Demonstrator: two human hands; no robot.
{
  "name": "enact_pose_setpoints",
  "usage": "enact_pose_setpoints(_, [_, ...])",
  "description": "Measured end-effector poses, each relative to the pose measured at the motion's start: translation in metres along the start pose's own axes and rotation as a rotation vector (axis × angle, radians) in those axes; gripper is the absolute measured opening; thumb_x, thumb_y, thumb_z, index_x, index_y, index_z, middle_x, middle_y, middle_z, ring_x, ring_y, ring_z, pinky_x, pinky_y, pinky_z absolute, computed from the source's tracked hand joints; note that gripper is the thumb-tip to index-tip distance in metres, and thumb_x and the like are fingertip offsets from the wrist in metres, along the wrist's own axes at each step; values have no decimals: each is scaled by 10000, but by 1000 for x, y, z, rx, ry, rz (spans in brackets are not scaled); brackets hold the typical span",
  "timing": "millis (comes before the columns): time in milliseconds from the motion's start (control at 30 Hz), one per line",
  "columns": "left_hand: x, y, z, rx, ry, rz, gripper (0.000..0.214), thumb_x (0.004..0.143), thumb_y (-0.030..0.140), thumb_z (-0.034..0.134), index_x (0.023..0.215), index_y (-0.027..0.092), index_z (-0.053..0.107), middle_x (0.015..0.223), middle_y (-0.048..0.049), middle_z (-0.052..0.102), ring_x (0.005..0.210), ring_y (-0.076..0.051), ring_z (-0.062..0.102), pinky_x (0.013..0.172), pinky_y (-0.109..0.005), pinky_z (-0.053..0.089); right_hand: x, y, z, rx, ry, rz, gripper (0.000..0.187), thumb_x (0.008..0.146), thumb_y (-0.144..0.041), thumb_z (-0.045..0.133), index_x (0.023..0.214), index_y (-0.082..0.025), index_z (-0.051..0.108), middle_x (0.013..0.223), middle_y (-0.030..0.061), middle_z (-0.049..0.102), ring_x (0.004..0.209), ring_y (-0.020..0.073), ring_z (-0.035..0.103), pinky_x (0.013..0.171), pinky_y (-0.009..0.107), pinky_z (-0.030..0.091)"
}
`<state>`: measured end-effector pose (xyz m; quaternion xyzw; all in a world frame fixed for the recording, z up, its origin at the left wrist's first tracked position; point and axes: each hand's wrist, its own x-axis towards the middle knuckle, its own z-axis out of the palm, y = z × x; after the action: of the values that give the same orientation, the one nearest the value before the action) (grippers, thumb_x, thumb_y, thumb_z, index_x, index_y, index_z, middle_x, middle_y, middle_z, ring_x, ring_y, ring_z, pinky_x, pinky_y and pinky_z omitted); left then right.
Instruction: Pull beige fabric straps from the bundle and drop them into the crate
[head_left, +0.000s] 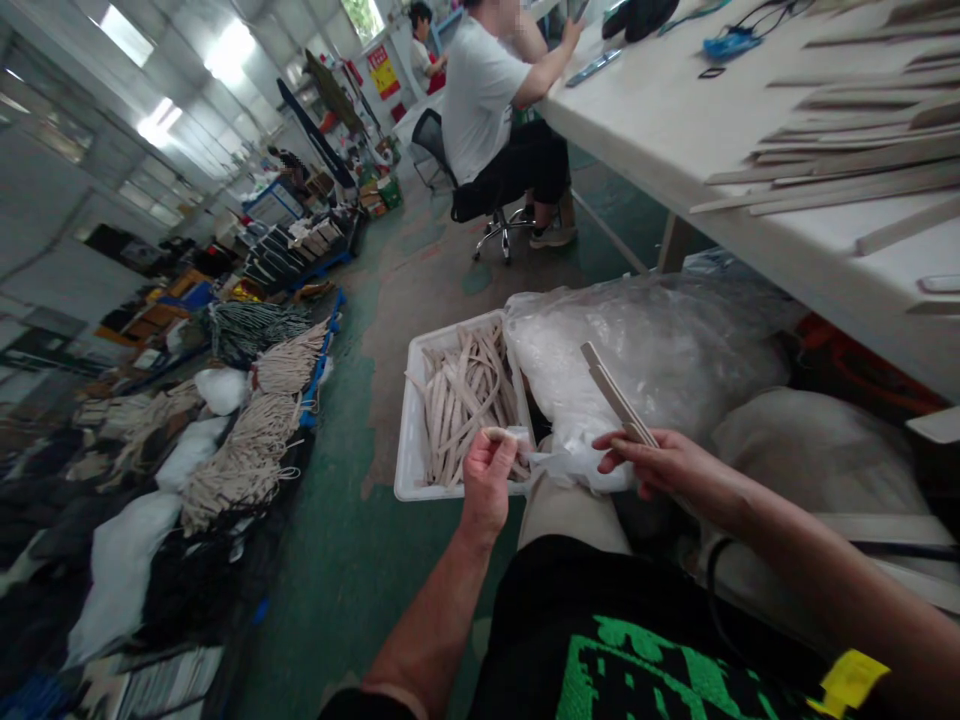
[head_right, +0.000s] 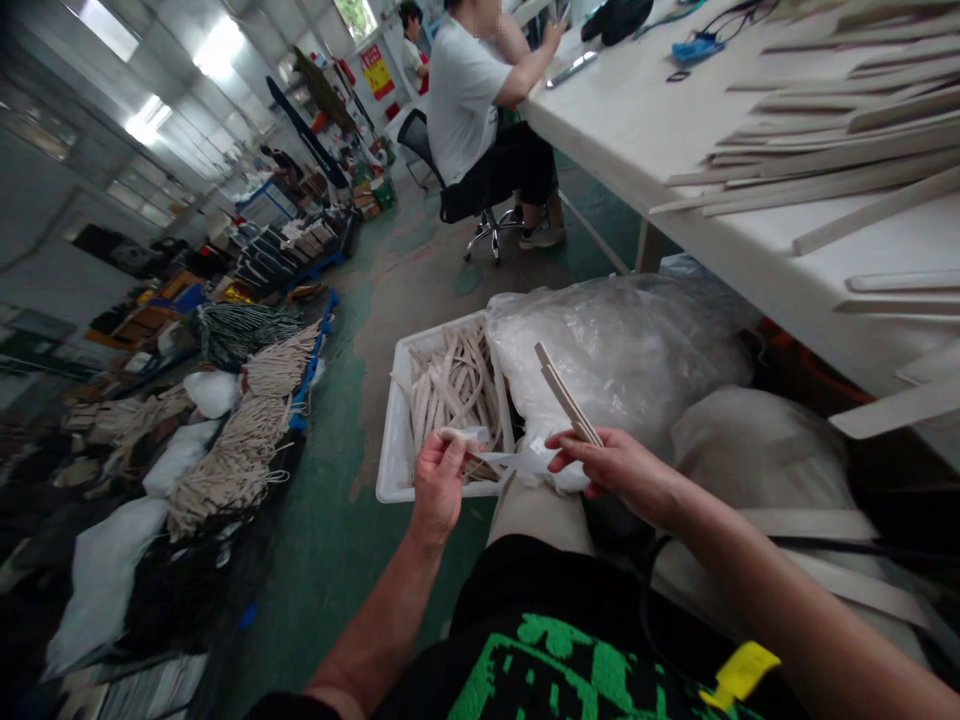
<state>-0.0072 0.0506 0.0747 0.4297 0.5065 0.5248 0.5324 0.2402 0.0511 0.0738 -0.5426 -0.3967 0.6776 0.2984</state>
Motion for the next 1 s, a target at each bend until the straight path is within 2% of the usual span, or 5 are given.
enact_pose_setpoints(400, [67, 85, 59, -131, -148, 361, 393, 792, 522, 816, 839, 209, 582, 684, 48, 628, 596, -84, 577, 647, -228, 503, 30, -21, 57, 75, -205, -226, 465, 572, -574, 884, 764, -184, 719, 733, 9, 716, 601, 131, 578, 487, 238, 494])
enact_pose_setpoints(600, [120, 67, 71, -131, -37, 334, 417, 794, 565, 782, 851, 211, 569, 708, 46, 629, 603, -85, 576, 673, -226, 489, 30, -11, 54, 149, -205, -221, 467, 625, -616, 859, 701, -192, 678, 673, 16, 695, 610, 139, 598, 505, 235, 494])
enact_pose_setpoints(733, [153, 51, 55, 350, 77, 234, 280, 832, 416, 776, 801, 214, 584, 727, 13, 651, 709, -137, 622, 766, -270, 483, 29, -9, 34, 73, -253, -136, 433, 609, -571, 877, 686, -183, 702, 640, 26, 696, 557, 133, 586, 484, 240, 483])
enact_pose_setpoints(867, [122, 68, 33, 753, -135, 115, 415, 756, 583, 797, 654, 222, 619, 664, -30, 643, 842, -240, 667, 845, -349, 490, 36, -5, 15, 14, -61, -57, 355, 629, -511, 851, 737, -192, 738, 612, 23, 675, 550, 153, 594, 448, 243, 465])
enact_pose_setpoints(1000, [31, 93, 21, 285, -598, -34, 658, 740, 879, 566, 864, 268, 778, 873, -60, 751, 961, -285, 703, 798, -373, 559, 45, -6, 4, 34, 47, -56, 259, 730, -444, 767, 801, -196, 738, 691, 63, 715, 662, 194, 655, 468, 241, 475])
